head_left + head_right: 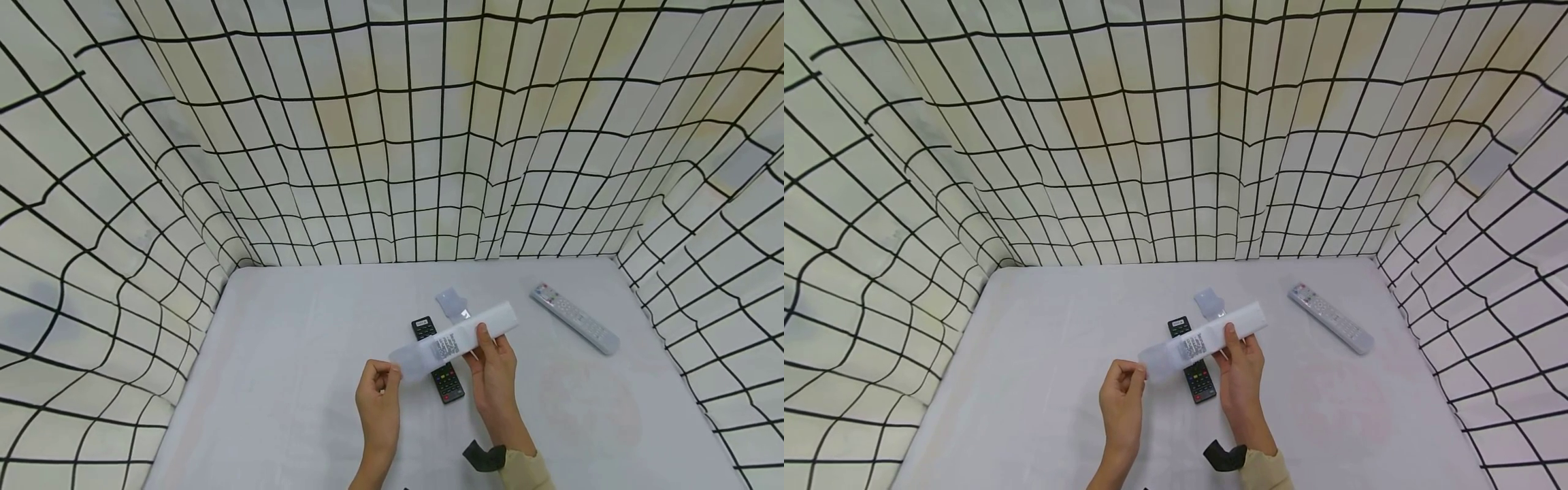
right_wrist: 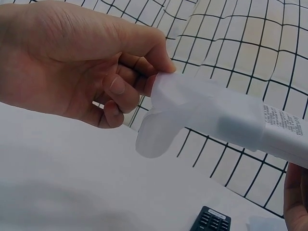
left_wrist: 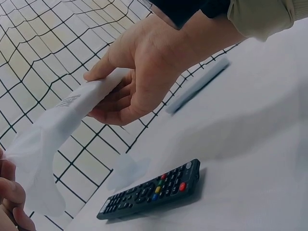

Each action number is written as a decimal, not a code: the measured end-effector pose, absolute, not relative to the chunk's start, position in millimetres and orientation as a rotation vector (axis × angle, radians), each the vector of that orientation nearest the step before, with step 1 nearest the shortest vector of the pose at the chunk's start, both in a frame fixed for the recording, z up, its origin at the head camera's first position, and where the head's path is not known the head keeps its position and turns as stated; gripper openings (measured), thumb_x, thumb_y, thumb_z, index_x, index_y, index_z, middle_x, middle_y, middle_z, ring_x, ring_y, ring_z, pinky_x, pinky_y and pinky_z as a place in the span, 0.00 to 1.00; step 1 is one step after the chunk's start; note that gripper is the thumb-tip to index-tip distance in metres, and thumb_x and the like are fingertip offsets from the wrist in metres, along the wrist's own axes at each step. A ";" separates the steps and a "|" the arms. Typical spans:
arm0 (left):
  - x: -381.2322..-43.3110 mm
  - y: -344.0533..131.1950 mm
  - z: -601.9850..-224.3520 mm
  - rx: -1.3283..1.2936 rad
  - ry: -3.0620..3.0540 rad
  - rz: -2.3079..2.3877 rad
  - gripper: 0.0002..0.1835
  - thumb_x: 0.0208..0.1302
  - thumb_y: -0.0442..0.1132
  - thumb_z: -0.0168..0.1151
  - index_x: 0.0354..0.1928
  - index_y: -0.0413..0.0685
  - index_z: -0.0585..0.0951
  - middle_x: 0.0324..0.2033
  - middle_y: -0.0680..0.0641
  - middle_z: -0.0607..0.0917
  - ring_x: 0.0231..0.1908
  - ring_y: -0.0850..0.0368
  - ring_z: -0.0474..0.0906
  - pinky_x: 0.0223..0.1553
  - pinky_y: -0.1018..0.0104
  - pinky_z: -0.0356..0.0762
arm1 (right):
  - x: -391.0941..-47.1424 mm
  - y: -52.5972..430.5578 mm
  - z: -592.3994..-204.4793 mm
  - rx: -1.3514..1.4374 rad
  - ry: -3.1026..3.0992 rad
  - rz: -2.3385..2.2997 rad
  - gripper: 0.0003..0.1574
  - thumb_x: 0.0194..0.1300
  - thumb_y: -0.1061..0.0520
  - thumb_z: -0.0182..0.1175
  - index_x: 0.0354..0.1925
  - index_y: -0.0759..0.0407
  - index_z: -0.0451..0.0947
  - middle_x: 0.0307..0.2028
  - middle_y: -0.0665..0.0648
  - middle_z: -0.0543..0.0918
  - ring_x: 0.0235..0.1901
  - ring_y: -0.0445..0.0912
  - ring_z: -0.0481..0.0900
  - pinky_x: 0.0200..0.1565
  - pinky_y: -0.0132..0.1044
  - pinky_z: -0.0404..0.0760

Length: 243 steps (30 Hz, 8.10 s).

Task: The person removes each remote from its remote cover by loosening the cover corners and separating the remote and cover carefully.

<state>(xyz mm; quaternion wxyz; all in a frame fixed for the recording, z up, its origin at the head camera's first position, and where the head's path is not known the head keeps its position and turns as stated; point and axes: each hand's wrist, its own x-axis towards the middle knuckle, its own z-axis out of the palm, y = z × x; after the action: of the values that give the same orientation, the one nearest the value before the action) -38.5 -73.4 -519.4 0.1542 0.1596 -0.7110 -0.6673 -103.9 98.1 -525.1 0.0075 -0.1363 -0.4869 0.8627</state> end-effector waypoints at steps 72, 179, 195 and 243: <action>-139.0 -136.8 -516.6 0.348 -2.110 -1.856 0.08 0.76 0.40 0.62 0.39 0.43 0.79 0.29 0.37 0.79 0.22 0.62 0.66 0.25 0.71 0.63 | -92.2 149.3 -509.7 -0.496 -1.440 2.615 0.35 0.79 0.48 0.56 0.76 0.55 0.61 0.63 0.52 0.73 0.60 0.43 0.78 0.60 0.33 0.83; -119.0 -117.5 -490.4 0.102 -2.323 -2.809 0.28 0.77 0.40 0.59 0.74 0.39 0.70 0.52 0.43 0.88 0.40 0.57 0.87 0.44 0.60 0.89 | -60.3 94.1 -526.9 0.850 -2.142 1.411 0.30 0.65 0.73 0.66 0.62 0.54 0.81 0.69 0.64 0.74 0.75 0.48 0.65 0.73 0.28 0.68; -103.3 -143.3 -506.2 0.305 -2.303 -2.559 0.28 0.76 0.36 0.61 0.74 0.39 0.70 0.53 0.39 0.88 0.38 0.57 0.86 0.41 0.61 0.89 | -53.8 58.1 -524.5 0.115 -2.441 2.321 0.34 0.76 0.57 0.61 0.76 0.47 0.65 0.71 0.59 0.71 0.57 0.51 0.77 0.49 0.28 0.83; -104.3 -144.7 -571.0 0.536 -2.684 -1.357 0.15 0.70 0.36 0.66 0.54 0.35 0.85 0.44 0.39 0.89 0.27 0.58 0.75 0.25 0.72 0.70 | -76.7 0.5 -583.5 0.187 -2.731 1.632 0.27 0.64 0.67 0.68 0.62 0.67 0.79 0.47 0.58 0.84 0.37 0.38 0.76 0.35 0.26 0.77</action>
<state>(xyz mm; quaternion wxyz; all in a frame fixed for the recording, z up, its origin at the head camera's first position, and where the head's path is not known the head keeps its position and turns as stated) -104.3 -144.7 -571.0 0.0434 0.1753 -0.8778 -0.4436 -76.7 0.5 -583.5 -0.0227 0.0588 -0.8567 0.5119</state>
